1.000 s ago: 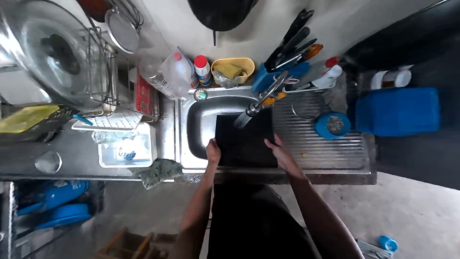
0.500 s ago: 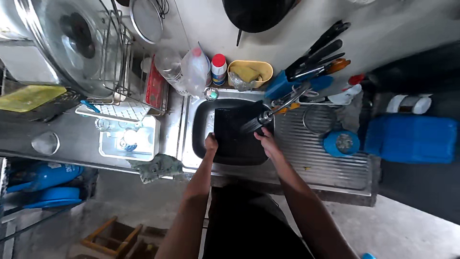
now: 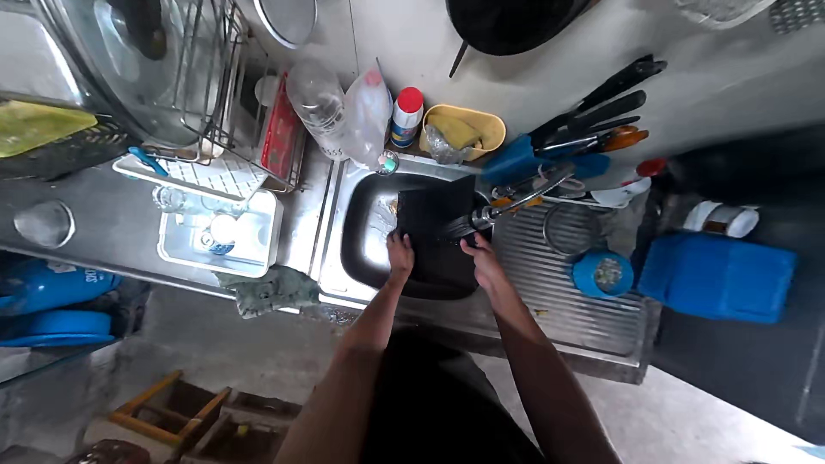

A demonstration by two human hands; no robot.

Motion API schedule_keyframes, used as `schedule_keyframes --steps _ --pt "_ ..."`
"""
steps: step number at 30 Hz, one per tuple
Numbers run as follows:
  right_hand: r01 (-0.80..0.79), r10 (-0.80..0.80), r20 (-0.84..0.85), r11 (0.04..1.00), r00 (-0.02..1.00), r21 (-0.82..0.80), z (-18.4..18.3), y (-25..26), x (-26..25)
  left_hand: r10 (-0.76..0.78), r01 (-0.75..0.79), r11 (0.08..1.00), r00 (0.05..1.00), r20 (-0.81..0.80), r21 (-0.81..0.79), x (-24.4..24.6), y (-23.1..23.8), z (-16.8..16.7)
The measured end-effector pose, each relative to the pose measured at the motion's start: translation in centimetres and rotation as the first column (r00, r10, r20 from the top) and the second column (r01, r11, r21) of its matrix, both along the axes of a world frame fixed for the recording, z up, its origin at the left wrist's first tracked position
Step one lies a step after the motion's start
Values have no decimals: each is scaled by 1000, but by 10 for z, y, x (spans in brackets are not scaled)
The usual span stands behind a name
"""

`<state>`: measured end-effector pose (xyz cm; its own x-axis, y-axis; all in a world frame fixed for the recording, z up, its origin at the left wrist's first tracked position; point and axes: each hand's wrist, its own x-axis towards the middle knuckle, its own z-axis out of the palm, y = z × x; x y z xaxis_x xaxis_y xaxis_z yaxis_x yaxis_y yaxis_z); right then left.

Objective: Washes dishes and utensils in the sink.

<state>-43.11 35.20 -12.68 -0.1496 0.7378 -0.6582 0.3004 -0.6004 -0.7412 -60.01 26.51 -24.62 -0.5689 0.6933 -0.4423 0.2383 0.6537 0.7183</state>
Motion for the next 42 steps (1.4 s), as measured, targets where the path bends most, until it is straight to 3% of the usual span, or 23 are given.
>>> schedule_keyframes --steps 3,6,10,12,14,15,16,17,18,19,20,21,22,24,27,29,31,33,35,36,39,42 --pt "40 -41 -28 999 999 -27 2 1 -5 -80 63 992 984 159 111 25 9 27" --pt "158 -162 -42 984 986 -83 -3 1 -7 -32 -11 992 942 333 125 35 16 42" --pt "272 -282 -87 956 956 -107 -5 -1 -7 -97 27 988 868 488 149 30 25 52" --pt "280 -288 -96 956 953 -88 -7 -4 -5 -46 -12 993 878 476 117 31 18 52" --pt "311 -317 -94 948 944 -67 -8 -6 -3 169 -163 986 937 305 -43 41 1 57" --pt "331 -335 -95 942 937 -60 -7 -7 -4 307 -273 947 923 231 -169 47 -7 66" --pt "345 -349 -100 937 932 -56 -6 -8 -5 459 -387 876 851 254 -287 51 -12 80" --pt "362 -366 -108 930 924 -60 -4 -10 -7 610 -485 789 697 378 -379 54 -15 94" --pt "378 -384 -121 923 915 -74 -2 -13 -9 708 -546 701 459 537 -459 55 -16 104" --pt "391 -401 -134 916 906 -94 2 -18 -11 705 -568 655 223 673 -498 55 -15 110" --pt "401 -413 -142 910 900 -109 4 -25 -12 653 -607 620 47 756 -497 56 -14 110" --pt "400 -415 -152 909 897 -117 6 -31 -11 599 -650 578 -73 797 -494 57 -15 105" --pt "395 -410 -173 912 896 -113 4 -35 -9 568 -688 539 -129 813 -486 59 -16 99" --pt "352 -360 -187 933 914 -72 1 -37 -1 517 -758 496 -135 845 -424 61 -23 86" --pt "243 -242 -75 970 967 0 9 -38 11 445 -785 538 -47 894 -309 58 -39 80" --pt "155 -163 44 977 986 145 14 -36 19 401 -786 566 -1 916 -249 52 -48 78" --pt "-41 -49 249 938 967 344 22 -26 24 325 -787 595 49 944 -164 42 -53 74" --pt "-314 48 496 827 867 467 28 -13 27 255 -766 636 95 962 -94 31 -56 76" --pt "-464 174 594 801 786 379 29 -2 25 211 -739 672 126 969 -50 22 -54 77" --pt "-492 272 563 822 781 285 28 2 22 187 -726 687 137 973 -30 20 -54 76" --pt "-534 512 328 845 794 -26 14 5 12 101 -702 712 149 984 33 14 -52 74" --pt "-494 513 137 856 847 -151 -9 -14 4 6 -731 680 79 997 54 15 -47 64"
